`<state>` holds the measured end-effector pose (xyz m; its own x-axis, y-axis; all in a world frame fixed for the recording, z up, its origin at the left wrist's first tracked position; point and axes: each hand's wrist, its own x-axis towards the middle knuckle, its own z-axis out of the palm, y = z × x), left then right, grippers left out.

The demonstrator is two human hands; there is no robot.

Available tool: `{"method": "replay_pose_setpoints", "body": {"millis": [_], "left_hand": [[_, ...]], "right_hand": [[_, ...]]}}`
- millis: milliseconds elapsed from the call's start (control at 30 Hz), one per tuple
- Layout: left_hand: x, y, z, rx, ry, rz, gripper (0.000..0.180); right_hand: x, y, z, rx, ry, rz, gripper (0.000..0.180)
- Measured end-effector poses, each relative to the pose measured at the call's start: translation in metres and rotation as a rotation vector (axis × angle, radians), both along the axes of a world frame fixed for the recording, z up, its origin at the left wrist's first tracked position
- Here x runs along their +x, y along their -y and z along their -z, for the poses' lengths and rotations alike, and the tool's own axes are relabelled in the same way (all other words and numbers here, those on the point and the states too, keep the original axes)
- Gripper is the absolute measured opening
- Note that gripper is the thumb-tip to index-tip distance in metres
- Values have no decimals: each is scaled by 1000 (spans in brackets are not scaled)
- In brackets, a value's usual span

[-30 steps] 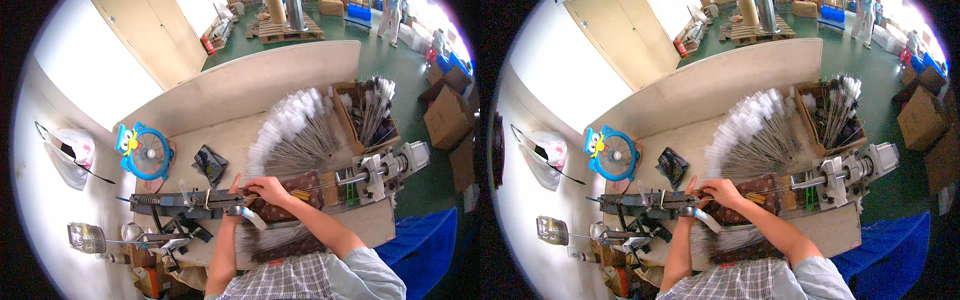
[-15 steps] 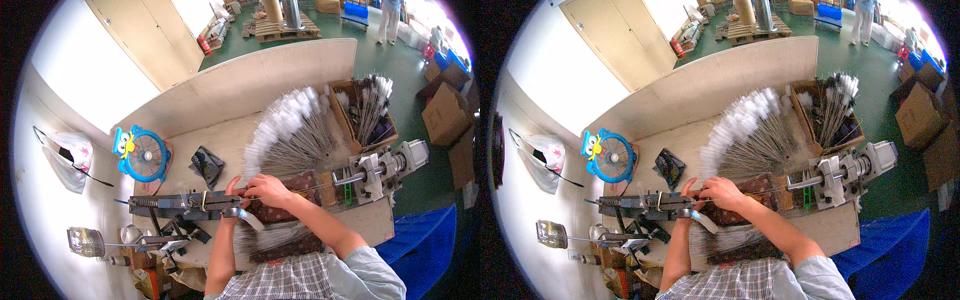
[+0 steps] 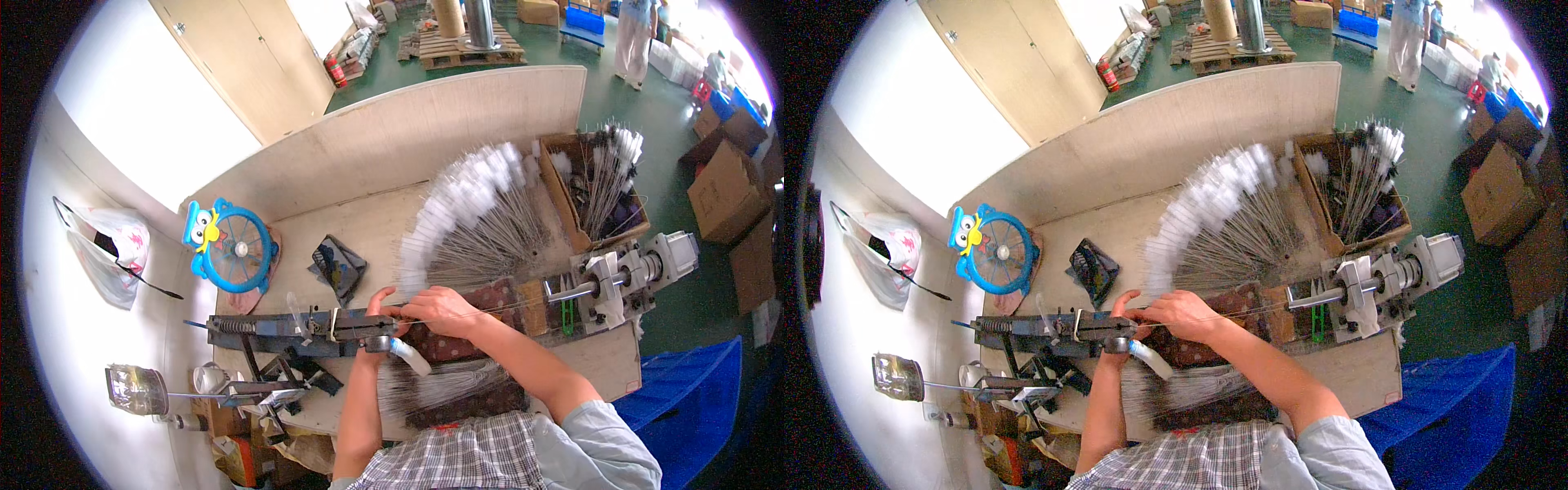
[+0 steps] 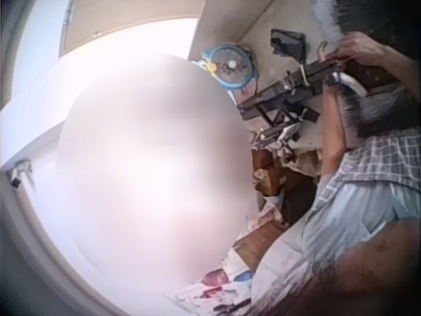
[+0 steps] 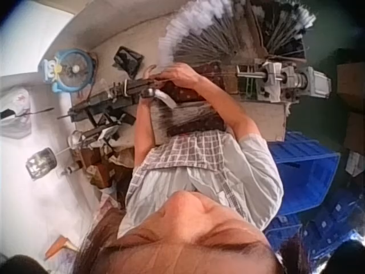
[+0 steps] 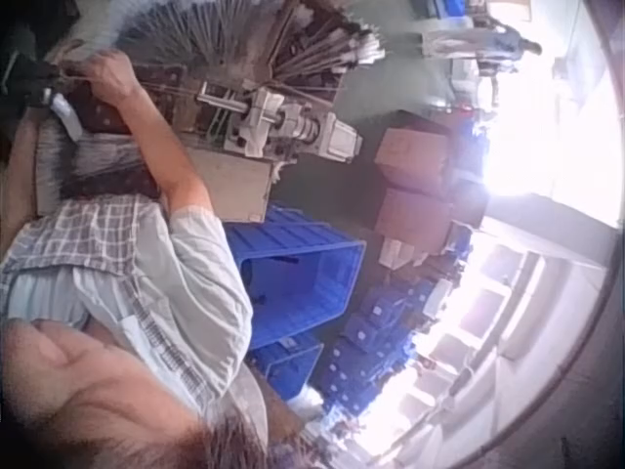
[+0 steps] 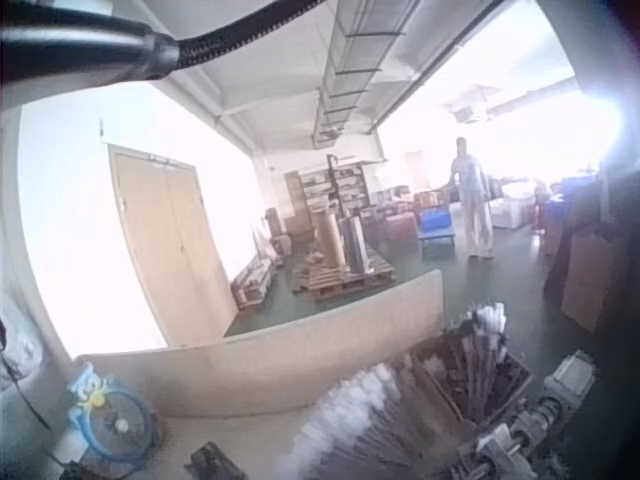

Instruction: Assembling small brush components using a manual assembly machine.

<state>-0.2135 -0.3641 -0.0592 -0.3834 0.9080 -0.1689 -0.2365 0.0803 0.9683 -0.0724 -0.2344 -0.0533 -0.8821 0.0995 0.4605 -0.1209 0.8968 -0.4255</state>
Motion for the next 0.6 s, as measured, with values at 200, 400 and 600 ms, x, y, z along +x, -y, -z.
{"method": "replay_pose_setpoints", "body": {"millis": [200, 400, 600], "left_hand": [[0, 0, 0, -26, -196, 36, 64], [-1, 1, 2, -65, -209, 84, 61], [2, 0, -6, -77, -116, 87, 58]], "right_hand": [[0, -4, -8, 63, 138, -41, 48], [0, -6, -10, 72, 147, -67, 41], [2, -9, -13, 34, 186, -103, 36]]}}
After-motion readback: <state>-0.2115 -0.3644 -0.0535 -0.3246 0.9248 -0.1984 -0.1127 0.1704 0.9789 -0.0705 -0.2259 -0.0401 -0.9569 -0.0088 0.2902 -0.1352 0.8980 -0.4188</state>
